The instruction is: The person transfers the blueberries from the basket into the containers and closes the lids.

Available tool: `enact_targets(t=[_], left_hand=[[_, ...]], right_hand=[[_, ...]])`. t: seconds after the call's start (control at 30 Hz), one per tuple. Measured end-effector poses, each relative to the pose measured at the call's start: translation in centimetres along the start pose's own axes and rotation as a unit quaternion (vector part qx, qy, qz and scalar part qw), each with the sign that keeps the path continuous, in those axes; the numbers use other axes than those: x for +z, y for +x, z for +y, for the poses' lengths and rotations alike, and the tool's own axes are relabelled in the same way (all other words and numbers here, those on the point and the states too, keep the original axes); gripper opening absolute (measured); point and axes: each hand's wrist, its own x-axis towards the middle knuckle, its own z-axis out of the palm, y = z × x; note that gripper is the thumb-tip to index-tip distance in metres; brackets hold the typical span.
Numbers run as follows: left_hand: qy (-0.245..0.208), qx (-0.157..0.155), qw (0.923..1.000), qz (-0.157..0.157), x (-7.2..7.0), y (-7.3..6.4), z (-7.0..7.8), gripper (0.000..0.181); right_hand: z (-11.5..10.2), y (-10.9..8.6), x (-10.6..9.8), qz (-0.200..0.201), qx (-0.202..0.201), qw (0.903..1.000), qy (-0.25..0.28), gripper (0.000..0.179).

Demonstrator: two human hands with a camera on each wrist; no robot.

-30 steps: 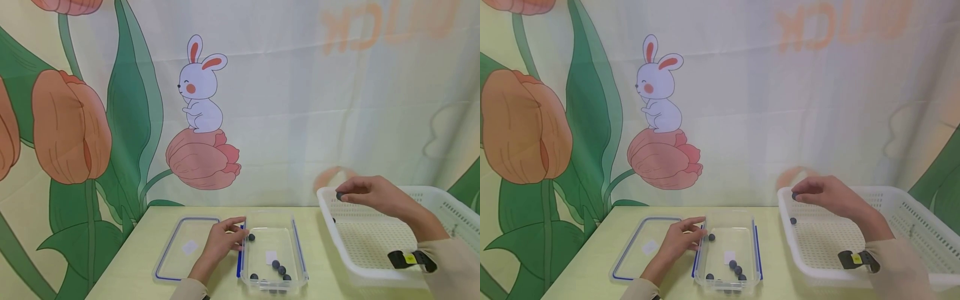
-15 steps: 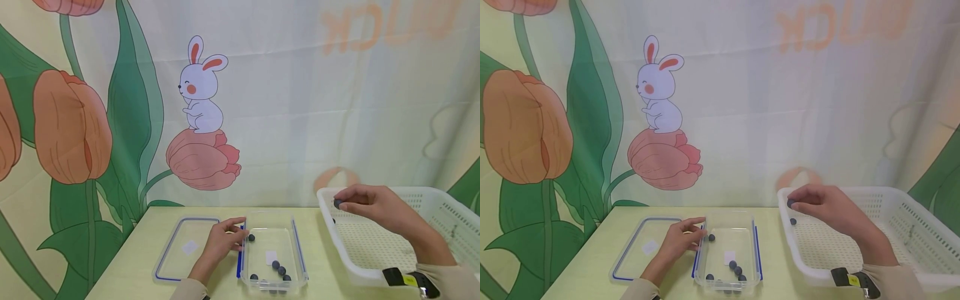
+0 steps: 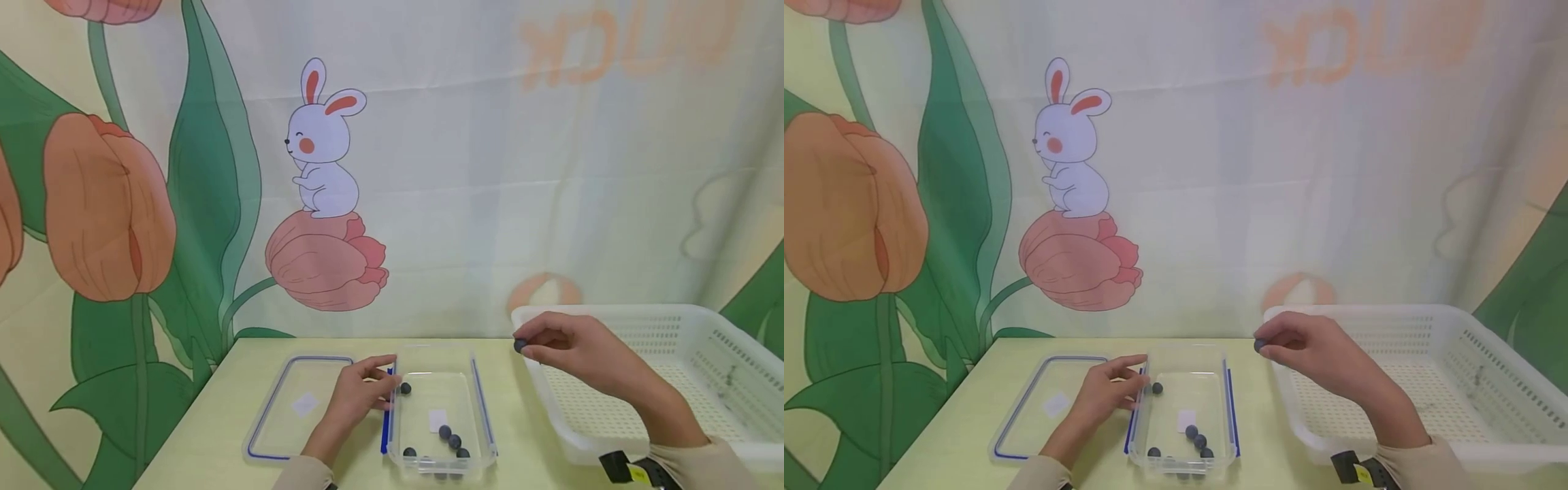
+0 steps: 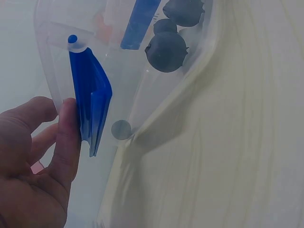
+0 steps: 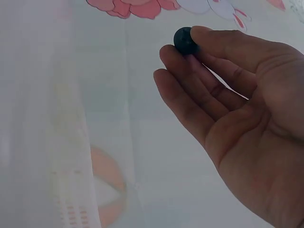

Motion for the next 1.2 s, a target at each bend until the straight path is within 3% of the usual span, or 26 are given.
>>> enact_targets(t=[0.4, 0.67, 1.2], left_hand=[[0.009, -0.002, 1.0, 0.002, -0.1, 0.1, -0.3, 0.048], [0.003, -0.001, 1.0, 0.001, -0.1, 0.2, -0.3, 0.048], [0.002, 0.002, 1.0, -0.001, -0.1, 0.2, -0.4, 0.048]], right_hand=[[-1.2, 0.8, 3.9, -0.062, -0.024, 0.9978, 0.003, 0.019], [-1.2, 1.1, 6.9, -0.12, -0.056, 0.9912, 0.001, 0.013], [-1.6, 1.7, 10.8, -0.196, -0.026, 0.9803, -0.005, 0.012]])
